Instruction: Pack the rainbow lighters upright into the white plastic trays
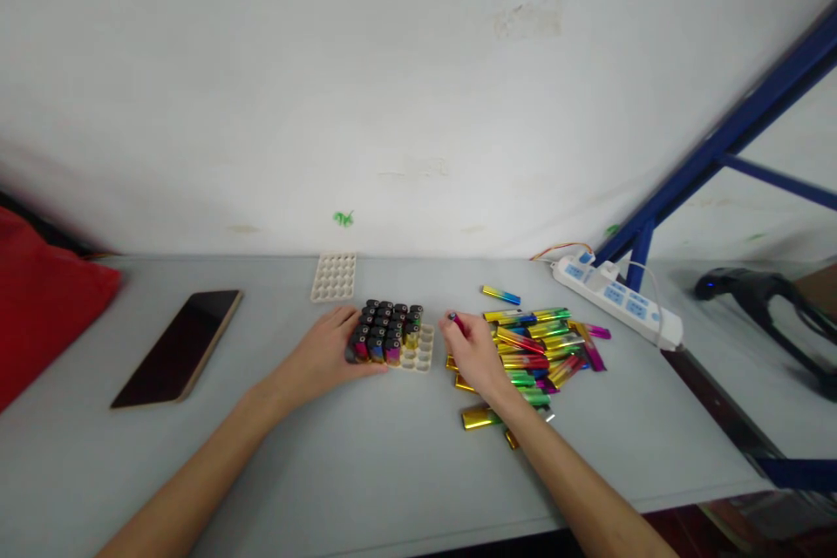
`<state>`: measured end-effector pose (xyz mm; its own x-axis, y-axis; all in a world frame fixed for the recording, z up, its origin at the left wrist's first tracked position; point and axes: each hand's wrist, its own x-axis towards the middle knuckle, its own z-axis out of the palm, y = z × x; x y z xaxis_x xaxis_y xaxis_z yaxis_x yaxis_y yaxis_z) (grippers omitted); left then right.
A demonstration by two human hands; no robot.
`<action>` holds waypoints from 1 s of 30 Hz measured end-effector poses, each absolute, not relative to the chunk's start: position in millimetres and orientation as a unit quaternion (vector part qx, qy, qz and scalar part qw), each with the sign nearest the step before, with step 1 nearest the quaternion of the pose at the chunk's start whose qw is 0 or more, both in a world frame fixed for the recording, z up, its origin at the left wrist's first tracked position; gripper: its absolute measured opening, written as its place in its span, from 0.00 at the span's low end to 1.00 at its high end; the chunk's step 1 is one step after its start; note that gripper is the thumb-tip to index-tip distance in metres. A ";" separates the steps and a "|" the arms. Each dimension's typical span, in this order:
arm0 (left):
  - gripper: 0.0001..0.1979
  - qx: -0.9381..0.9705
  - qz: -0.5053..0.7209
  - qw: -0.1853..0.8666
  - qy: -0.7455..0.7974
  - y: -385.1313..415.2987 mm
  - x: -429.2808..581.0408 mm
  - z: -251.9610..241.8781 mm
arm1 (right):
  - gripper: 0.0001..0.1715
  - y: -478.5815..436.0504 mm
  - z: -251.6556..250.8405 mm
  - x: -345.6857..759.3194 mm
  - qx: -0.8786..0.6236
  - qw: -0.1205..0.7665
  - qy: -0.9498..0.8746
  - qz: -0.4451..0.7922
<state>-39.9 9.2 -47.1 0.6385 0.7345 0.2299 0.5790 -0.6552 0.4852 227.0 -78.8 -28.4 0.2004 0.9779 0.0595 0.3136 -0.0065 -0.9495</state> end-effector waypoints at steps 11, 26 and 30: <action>0.28 0.887 0.186 0.187 0.380 7.2 -38.9 -43.7 | 0.27 -85.0 -12.1 242.9 -0.547 0.401 -0.706 0.203; 0.29 0.885 0.197 0.193 0.375 8.8 -39.8 -47.9 | 0.18 -88.1 -25.0 233.1 -0.536 0.224 -0.801 0.144; 0.28 0.885 0.210 0.190 0.371 8.3 -39.3 -48.4 | 0.17 -88.3 -17.8 229.3 -0.547 0.163 -0.815 0.094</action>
<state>-39.3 8.3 -48.4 0.6373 0.7354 0.2303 0.5763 -0.6532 0.4911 229.3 -88.3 -17.8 -0.3475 0.9234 0.1632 0.8623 0.3831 -0.3312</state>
